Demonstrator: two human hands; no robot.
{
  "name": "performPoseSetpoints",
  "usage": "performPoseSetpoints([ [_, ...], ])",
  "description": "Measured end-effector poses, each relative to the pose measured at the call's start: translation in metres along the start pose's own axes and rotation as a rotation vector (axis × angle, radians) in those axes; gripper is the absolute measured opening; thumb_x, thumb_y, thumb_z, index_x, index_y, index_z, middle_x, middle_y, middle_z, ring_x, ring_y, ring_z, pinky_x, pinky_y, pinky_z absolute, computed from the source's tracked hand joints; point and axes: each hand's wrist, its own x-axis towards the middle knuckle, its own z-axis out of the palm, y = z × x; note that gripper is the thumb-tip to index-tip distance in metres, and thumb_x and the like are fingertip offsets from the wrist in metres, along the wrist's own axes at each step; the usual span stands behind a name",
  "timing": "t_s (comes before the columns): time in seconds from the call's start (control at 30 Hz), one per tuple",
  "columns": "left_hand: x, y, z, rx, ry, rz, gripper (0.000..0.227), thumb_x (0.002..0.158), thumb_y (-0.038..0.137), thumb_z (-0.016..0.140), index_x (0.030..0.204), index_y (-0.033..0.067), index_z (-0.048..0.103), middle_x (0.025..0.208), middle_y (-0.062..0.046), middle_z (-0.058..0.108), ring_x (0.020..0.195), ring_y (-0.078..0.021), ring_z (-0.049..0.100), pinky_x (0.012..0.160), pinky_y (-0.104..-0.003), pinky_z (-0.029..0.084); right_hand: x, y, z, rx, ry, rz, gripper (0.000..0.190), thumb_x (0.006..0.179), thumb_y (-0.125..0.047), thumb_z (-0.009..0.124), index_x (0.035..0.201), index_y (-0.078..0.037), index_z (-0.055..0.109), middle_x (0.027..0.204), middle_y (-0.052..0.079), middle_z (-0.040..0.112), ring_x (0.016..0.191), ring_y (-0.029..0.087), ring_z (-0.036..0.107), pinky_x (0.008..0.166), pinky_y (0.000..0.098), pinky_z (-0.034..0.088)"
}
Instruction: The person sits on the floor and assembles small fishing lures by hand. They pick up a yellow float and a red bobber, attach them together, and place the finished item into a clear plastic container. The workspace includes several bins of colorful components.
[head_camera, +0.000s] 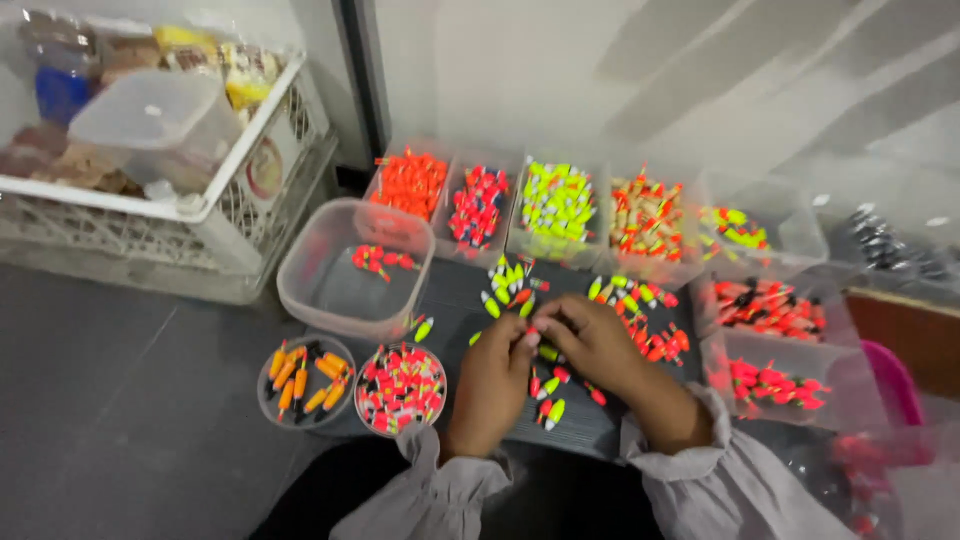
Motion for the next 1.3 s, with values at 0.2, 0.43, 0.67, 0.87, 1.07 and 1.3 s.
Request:
performPoseSetpoints([
  [0.2, -0.003, 0.011, -0.003, -0.013, 0.051, 0.008, 0.008, 0.098, 0.014, 0.061, 0.1, 0.0087, 0.066, 0.082, -0.017, 0.074, 0.088, -0.039, 0.073, 0.078, -0.047, 0.057, -0.002, -0.006, 0.005, 0.017, 0.094, -0.016, 0.014, 0.093, -0.024, 0.072, 0.096, -0.011, 0.073, 0.074, 0.012, 0.068, 0.079, 0.036, 0.071, 0.074, 0.0429, 0.055],
  [0.43, -0.006, 0.005, 0.004, 0.064, 0.094, -0.043, 0.007, 0.095, 0.017, 0.065, 0.1, 0.0123, 0.066, 0.085, -0.01, 0.076, 0.092, -0.0317, 0.074, 0.081, -0.044, 0.057, -0.006, -0.006, 0.008, 0.005, 0.05, 0.07, 0.016, 0.097, -0.027, 0.066, 0.091, -0.013, 0.071, 0.073, 0.011, 0.069, 0.081, 0.035, 0.071, 0.077, 0.0437, 0.054],
  [0.67, -0.008, 0.012, 0.006, 0.087, 0.123, 0.014, 0.011, 0.094, 0.015, 0.066, 0.102, 0.0082, 0.067, 0.089, -0.018, 0.073, 0.093, -0.0403, 0.071, 0.08, -0.048, 0.056, -0.006, -0.015, 0.005, 0.046, 0.059, 0.115, 0.019, 0.097, -0.025, 0.066, 0.086, -0.01, 0.07, 0.068, 0.014, 0.067, 0.077, 0.038, 0.07, 0.075, 0.0454, 0.054],
  [0.87, -0.008, 0.012, 0.004, 0.064, 0.11, 0.107, 0.021, 0.104, 0.022, 0.053, 0.104, 0.0073, 0.067, 0.083, -0.015, 0.072, 0.088, -0.0385, 0.071, 0.076, -0.046, 0.056, -0.007, 0.001, 0.006, 0.057, 0.113, 0.137, 0.017, 0.097, -0.027, 0.069, 0.091, -0.012, 0.072, 0.068, 0.012, 0.069, 0.077, 0.034, 0.07, 0.073, 0.043, 0.053],
  [1.07, -0.005, 0.004, 0.006, 0.078, 0.089, 0.151, 0.022, 0.106, 0.023, 0.052, 0.097, 0.0091, 0.067, 0.077, -0.013, 0.069, 0.082, -0.0372, 0.07, 0.075, -0.045, 0.056, -0.008, 0.012, 0.006, 0.029, 0.094, 0.144, 0.017, 0.099, -0.029, 0.068, 0.092, -0.014, 0.072, 0.065, 0.012, 0.067, 0.074, 0.034, 0.069, 0.072, 0.0427, 0.052],
  [1.3, -0.005, -0.002, 0.011, 0.072, 0.169, 0.14, 0.019, 0.103, 0.025, 0.06, 0.096, 0.01, 0.069, 0.075, -0.009, 0.068, 0.08, -0.0329, 0.071, 0.075, -0.044, 0.057, -0.009, 0.014, 0.007, -0.014, 0.066, 0.193, 0.02, 0.103, -0.031, 0.065, 0.09, -0.016, 0.07, 0.061, 0.008, 0.068, 0.071, 0.031, 0.068, 0.071, 0.0425, 0.052],
])
